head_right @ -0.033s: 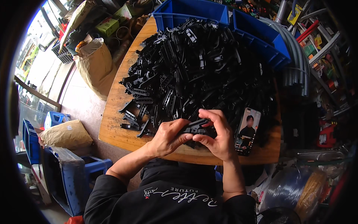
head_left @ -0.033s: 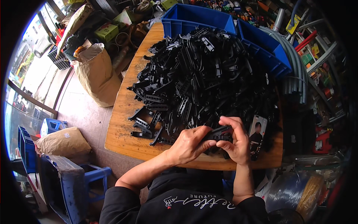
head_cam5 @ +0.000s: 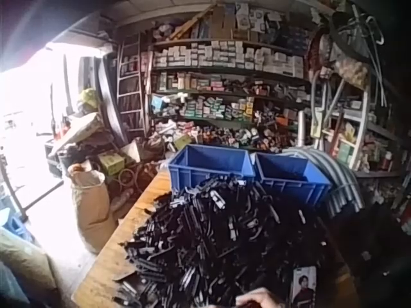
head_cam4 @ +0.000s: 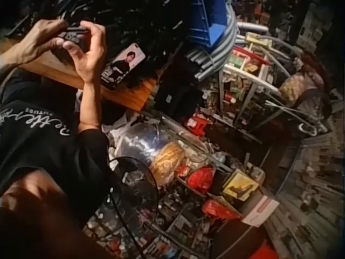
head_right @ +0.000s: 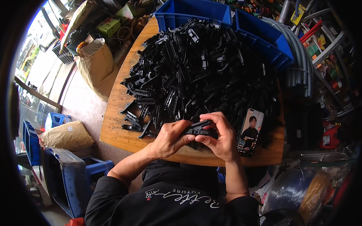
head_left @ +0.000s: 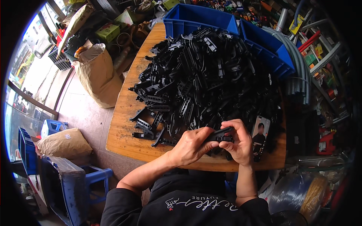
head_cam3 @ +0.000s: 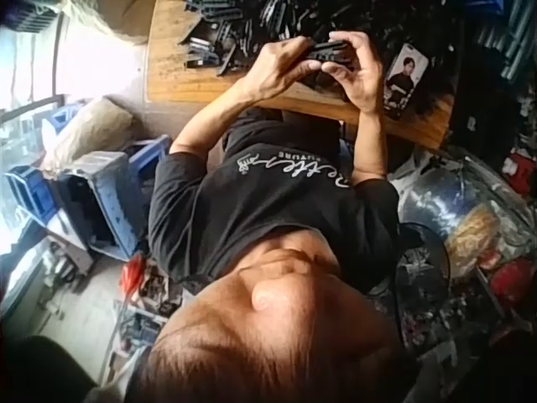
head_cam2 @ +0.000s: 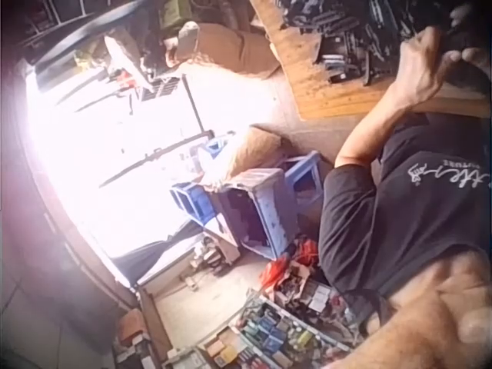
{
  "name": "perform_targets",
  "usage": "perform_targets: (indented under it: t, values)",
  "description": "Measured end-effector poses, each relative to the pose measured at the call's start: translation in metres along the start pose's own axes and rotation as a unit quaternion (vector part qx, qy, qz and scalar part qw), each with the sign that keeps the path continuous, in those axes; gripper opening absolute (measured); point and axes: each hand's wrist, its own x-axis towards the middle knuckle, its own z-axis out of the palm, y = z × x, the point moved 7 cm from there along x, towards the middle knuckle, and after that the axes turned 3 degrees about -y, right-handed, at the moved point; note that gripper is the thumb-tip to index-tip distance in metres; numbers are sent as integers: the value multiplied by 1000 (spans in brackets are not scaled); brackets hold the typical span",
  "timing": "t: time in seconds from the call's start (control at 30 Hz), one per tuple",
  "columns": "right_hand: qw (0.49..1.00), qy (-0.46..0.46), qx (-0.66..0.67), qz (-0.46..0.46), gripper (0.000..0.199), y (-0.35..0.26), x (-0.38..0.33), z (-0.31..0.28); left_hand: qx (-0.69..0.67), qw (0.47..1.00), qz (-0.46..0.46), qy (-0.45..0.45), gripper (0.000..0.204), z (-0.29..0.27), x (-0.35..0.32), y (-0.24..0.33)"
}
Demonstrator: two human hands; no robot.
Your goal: Sorting and inspecting black plastic components from a large pile on a table into blue storage bins.
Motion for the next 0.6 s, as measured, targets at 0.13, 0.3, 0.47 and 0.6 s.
perform_targets:
  t: [0.13, 0.3, 0.47, 0.6]
  values:
    - [993, -8, 97, 70, 46, 17, -9, 4, 13, 1000, -9, -14, 30, 4, -5, -3]
    - [999, -3, 41, 31, 46, 14, -11, 2, -24, 1000, 8, 6, 26, 11, -9, 3]
    - [999, -19, 3, -29, 42, 2, -5, -3, -10, 1000, 1, -2, 35, 8, -6, 3]
    - [996, -26, -55, -60, 40, -11, 2, -2, 38, 997, -9, -60, 37, 2, 6, 8]
